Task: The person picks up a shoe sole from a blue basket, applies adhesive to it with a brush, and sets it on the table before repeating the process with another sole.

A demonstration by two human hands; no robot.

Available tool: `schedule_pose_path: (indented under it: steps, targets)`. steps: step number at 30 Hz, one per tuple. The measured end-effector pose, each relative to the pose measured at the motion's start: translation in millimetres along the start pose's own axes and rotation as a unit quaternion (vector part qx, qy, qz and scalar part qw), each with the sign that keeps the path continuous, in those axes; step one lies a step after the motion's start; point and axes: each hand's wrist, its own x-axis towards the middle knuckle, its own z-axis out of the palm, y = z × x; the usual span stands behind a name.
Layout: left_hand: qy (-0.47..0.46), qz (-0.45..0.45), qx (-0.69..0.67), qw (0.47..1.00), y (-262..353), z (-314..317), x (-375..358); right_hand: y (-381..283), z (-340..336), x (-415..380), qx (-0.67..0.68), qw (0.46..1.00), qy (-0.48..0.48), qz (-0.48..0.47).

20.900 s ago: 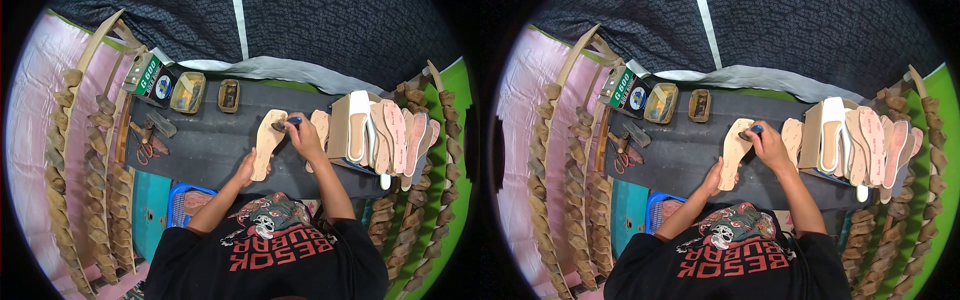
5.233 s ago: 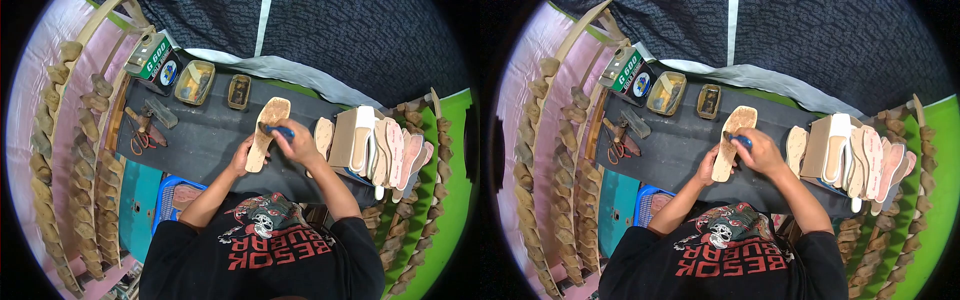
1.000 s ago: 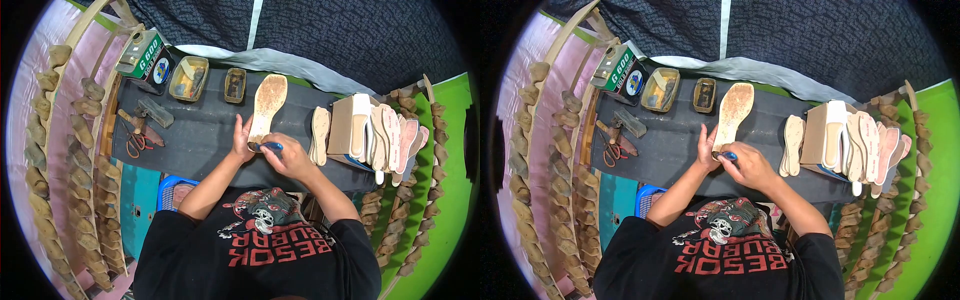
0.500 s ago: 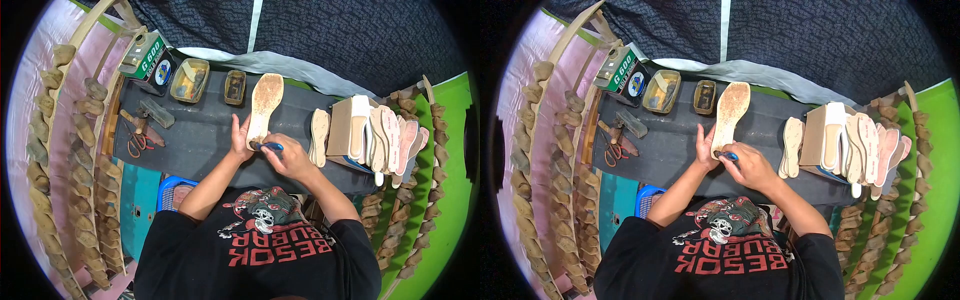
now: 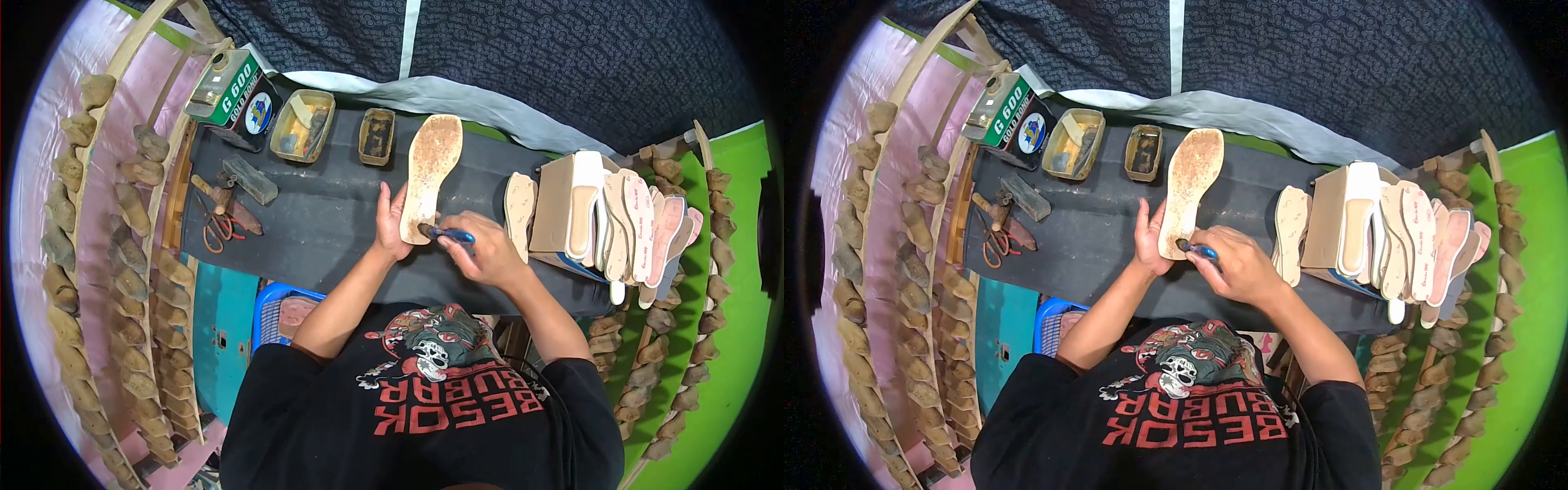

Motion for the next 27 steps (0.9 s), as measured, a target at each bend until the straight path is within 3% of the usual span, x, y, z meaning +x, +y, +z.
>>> schedule_pose_path:
  steps: [3, 10, 13, 16, 17, 20, 24, 27]
  targets:
    - [0.013, -0.007, -0.006, 1.000, -0.4, 8.9, -0.1, 6.8, -5.3, 4.5, 0.011, 0.999, 0.036, 0.011]
    - [-0.054, -0.048, 0.008, 0.997, -7.3, -2.2, -1.1, 20.5, -14.6, 18.7, -0.058, 0.994, 0.092, -0.002]
    - [-0.051, -0.037, 0.015, 0.998, -5.0, -0.9, 1.3, 11.3, -14.1, 13.3, -0.079, 0.996, 0.030, 0.004]
    - [0.032, -0.008, 0.009, 0.999, -4.3, 2.2, 11.6, 1.8, -4.3, 6.1, -0.057, 0.998, 0.001, -0.041]
    - [-0.025, -0.009, 0.029, 0.999, -0.3, -5.3, 10.7, -4.9, -2.8, 5.6, -0.024, 0.999, -0.009, -0.028]
    - [-0.070, -0.002, 0.027, 0.997, 4.0, -9.3, 15.0, -7.1, 0.0, 3.0, -0.017, 1.000, -0.017, -0.021]
    - [-0.022, -0.009, 0.032, 0.999, -2.3, -4.4, 19.7, 7.9, 0.3, 6.8, -0.037, 0.998, 0.053, 0.008]
    - [-0.035, -0.007, 0.041, 0.999, -6.8, 0.0, 19.1, 6.3, -2.7, 7.2, -0.046, 0.998, 0.048, 0.021]
